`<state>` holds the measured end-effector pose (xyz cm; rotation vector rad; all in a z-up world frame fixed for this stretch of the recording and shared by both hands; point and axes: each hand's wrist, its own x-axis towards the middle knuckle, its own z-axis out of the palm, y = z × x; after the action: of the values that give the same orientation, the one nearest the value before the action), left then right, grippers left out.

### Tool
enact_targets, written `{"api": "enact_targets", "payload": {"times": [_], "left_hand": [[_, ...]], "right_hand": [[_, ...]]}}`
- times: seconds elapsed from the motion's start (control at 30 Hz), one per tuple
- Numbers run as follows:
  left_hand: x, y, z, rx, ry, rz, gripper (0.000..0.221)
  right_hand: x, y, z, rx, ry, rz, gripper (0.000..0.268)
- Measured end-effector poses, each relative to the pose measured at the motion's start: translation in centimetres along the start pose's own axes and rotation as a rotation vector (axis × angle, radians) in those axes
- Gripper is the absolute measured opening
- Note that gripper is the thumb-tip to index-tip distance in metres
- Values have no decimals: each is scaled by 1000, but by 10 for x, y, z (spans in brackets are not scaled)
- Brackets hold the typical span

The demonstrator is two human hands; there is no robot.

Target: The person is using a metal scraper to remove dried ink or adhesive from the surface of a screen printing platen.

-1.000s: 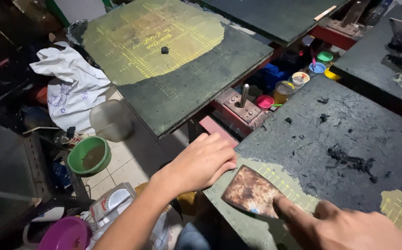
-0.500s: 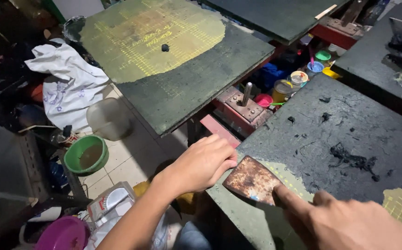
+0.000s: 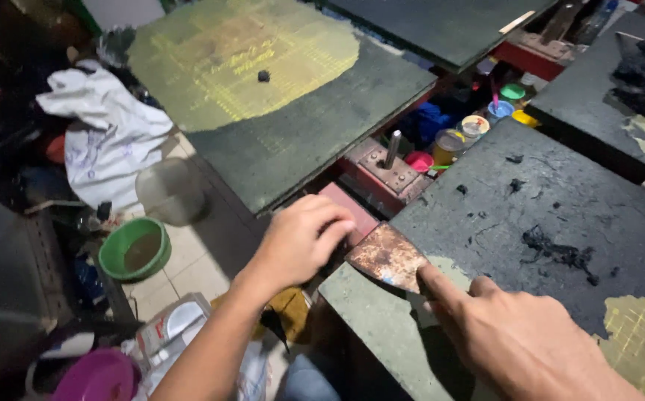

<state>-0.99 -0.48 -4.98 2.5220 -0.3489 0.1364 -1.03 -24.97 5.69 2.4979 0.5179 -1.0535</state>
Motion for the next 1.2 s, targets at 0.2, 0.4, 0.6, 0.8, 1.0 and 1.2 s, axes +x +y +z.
{"api": "enact_targets", "payload": {"times": [0.2, 0.4, 0.6, 0.8, 1.0, 1.2], "left_hand": [[-10, 11, -24, -194, 116, 31, 35], [-5, 18, -10, -68, -90, -187, 45], [5, 42, -12, -154, -181, -388, 22], [6, 33, -15, -218, -155, -456, 25], [13, -59, -11, 651, 670, -143, 13], [-1, -61, -13, 955, 399, -299, 52]], "right_hand": [[-2, 7, 2, -135, -159, 132, 65], [16, 14, 34, -185, -86, 174, 67], [21, 9, 40, -131, -173, 140, 81], [46, 18, 75, -236, -17, 40, 117], [51, 17, 86, -288, 45, 43, 119], [42, 14, 71, -269, -69, -23, 135]]}}
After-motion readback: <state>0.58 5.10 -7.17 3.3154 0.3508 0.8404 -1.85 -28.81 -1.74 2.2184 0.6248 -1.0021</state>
